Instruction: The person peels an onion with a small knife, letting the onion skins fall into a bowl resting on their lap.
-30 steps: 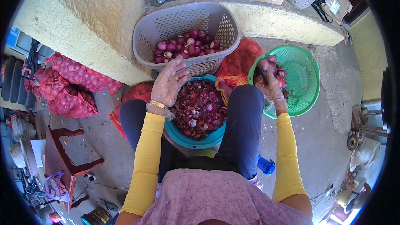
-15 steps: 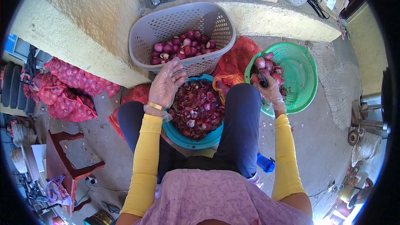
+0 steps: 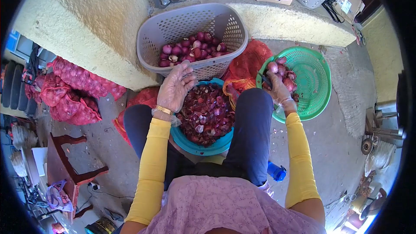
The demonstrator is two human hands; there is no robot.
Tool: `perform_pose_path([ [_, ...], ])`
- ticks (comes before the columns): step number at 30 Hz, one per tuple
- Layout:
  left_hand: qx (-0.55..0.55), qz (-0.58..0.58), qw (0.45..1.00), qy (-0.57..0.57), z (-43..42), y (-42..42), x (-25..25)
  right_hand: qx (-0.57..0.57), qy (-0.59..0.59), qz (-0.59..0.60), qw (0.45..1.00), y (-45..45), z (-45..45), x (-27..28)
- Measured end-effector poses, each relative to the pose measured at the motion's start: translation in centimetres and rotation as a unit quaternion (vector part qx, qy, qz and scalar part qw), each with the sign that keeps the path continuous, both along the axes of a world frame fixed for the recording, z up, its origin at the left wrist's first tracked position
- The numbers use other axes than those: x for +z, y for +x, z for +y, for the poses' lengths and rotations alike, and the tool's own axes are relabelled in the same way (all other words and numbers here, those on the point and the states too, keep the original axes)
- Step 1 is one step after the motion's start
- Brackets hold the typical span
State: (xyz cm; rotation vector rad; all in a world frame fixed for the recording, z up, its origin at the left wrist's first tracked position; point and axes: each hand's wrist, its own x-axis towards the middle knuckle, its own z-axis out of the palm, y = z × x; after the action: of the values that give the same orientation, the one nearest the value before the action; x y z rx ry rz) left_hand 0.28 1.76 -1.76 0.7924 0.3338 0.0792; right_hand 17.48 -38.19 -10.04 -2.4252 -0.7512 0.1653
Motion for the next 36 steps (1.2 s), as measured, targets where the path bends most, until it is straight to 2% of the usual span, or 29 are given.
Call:
perform_pose_path([
  [2, 0.001, -0.005, 1.0, 0.001, 0.0, 0.0, 0.1, -0.013, -0.014, 0.016, 1.0, -0.2, -0.1, 0.7],
  [4, 0.0, -0.008, 1.0, 0.002, -0.1, 0.0, 0.3, -0.026, 0.074, 0.036, 0.996, -0.2, -0.7, 0.7],
  [8, 0.0, 0.007, 1.0, 0.002, -0.3, 0.2, 0.3, -0.068, 0.135, 0.018, 0.988, -0.1, -1.2, 0.4],
  [10, 0.0, 0.008, 1.0, 0.003, -0.3, 0.1, 0.1, -0.162, 0.187, 0.052, 0.967, 0.4, -1.8, -1.1],
  [12, -0.002, 0.007, 1.0, -0.014, -0.2, 0.2, 0.0, -0.178, 0.22, 0.068, 0.957, 1.1, -2.0, -1.4],
  [14, -0.002, -0.002, 1.0, -0.017, -0.2, 0.3, -0.1, -0.193, 0.231, 0.049, 0.952, 1.0, -1.6, 1.9],
  [15, -0.001, -0.011, 1.0, -0.02, -0.3, 0.3, -0.2, -0.229, 0.275, 0.176, 0.917, -1.2, 1.0, 8.0],
  [16, -0.001, -0.011, 1.0, -0.02, -0.5, 0.3, -0.1, -0.228, 0.275, 0.176, 0.917, -1.5, 2.2, 9.7],
  [18, -0.032, -0.057, 0.998, -0.013, -1.0, 0.6, 0.3, -0.194, 0.419, 0.249, 0.851, -1.3, 4.2, 12.0],
  [20, -0.065, -0.071, 0.995, 0.01, -2.2, 0.5, 1.7, -0.172, 0.447, 0.272, 0.834, -3.3, 8.0, 15.4],
  [21, -0.096, -0.082, 0.991, 0.035, -2.8, 0.4, 2.3, -0.128, 0.421, 0.256, 0.861, -5.1, 10.1, 17.7],
  [22, -0.096, -0.083, 0.991, 0.036, -3.3, 0.3, 2.5, -0.132, 0.36, 0.244, 0.891, -5.8, 12.0, 17.6],
  [23, -0.124, -0.1, 0.987, 0.024, -3.8, 0.2, 2.7, -0.117, 0.354, 0.216, 0.902, -7.2, 14.4, 18.2],
  [25, -0.166, -0.142, 0.976, 0.009, -4.6, -0.1, 2.9, -0.075, 0.334, 0.134, 0.93, -7.8, 18.1, 15.4],
  [26, -0.164, -0.143, 0.976, 0.008, -4.6, -0.1, 2.7, -0.067, 0.37, 0.183, 0.909, -9.3, 19.7, 16.4],
  [27, -0.134, -0.153, 0.979, -0.024, -4.5, -0.2, 2.4, -0.043, 0.418, 0.185, 0.888, -9.4, 21.2, 14.3],
  [28, -0.104, -0.163, 0.98, -0.056, -4.3, -0.2, 2.1, -0.042, 0.418, 0.187, 0.888, -9.7, 21.9, 14.2],
  [30, -0.066, -0.141, 0.986, -0.051, -4.0, 0.0, 1.5, 0.007, 0.377, 0.076, 0.923, -10.3, 22.4, 14.2],
  [32, -0.033, -0.122, 0.991, -0.047, -4.1, 0.2, 1.1, 0.029, 0.341, 0.107, 0.933, -10.5, 22.1, 14.1],
  [35, 0.007, -0.112, 0.994, -0.002, -4.3, 0.1, 0.9, 0.058, 0.39, 0.141, 0.908, -10.9, 21.9, 13.9],
  [36, -0.008, -0.115, 0.993, -0.018, -4.2, 0.1, 1.1, 0.021, 0.365, 0.239, 0.9, -11.2, 21.3, 15.8],
])
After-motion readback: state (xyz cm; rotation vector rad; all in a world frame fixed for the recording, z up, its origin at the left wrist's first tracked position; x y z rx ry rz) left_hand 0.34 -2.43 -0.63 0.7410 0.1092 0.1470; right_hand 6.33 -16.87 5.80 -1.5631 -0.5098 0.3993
